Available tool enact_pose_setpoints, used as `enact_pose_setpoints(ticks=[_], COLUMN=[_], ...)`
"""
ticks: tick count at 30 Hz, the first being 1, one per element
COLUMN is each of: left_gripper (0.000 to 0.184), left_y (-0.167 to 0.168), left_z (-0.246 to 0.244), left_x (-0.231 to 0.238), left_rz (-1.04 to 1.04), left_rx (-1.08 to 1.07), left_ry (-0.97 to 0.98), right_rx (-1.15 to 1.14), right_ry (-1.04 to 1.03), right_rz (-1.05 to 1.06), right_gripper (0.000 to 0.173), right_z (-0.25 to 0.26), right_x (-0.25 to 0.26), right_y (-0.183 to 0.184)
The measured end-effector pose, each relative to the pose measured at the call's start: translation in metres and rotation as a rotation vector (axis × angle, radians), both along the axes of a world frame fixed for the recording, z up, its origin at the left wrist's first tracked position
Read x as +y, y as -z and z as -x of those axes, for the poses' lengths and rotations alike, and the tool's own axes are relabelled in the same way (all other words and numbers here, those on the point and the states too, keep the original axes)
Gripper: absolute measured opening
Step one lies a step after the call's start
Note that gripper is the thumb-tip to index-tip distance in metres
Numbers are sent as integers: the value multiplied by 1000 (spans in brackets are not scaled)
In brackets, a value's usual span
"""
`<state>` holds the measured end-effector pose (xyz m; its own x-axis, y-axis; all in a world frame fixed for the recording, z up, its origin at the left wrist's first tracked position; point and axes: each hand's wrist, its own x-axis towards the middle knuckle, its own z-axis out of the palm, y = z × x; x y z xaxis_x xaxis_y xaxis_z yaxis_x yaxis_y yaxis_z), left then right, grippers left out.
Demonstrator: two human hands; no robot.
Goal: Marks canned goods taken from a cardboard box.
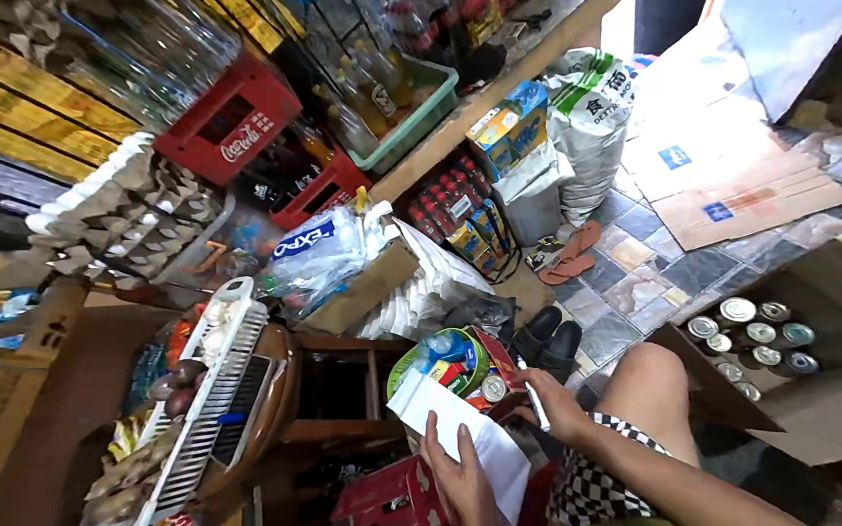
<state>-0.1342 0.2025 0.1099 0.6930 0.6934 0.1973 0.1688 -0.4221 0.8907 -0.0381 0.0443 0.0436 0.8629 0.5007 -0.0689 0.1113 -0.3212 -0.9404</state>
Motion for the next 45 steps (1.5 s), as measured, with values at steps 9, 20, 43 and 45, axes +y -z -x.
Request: enact_pose_setpoints(ticks=[9, 20, 43, 45], left_gripper=[60, 59, 60, 59], left_y=[-11, -10, -65, -75], left_z=[0, -1, -33, -31], left_x=[14, 17, -140, -148], left_rz=[38, 9, 287, 320], left_rx=[-37, -50, -29, 12], left_ry=[-8, 25, 1111, 1181], right_rx=[-115, 28, -43, -74], right_ry=[-60, 268, 821, 879], right_rz=[291, -243, -953, -941], right_gripper=[51, 51, 46, 46], right_z=[-14, -21, 95, 108], right_x=[64, 20, -192, -206], right_y=[25, -29, -110, -110])
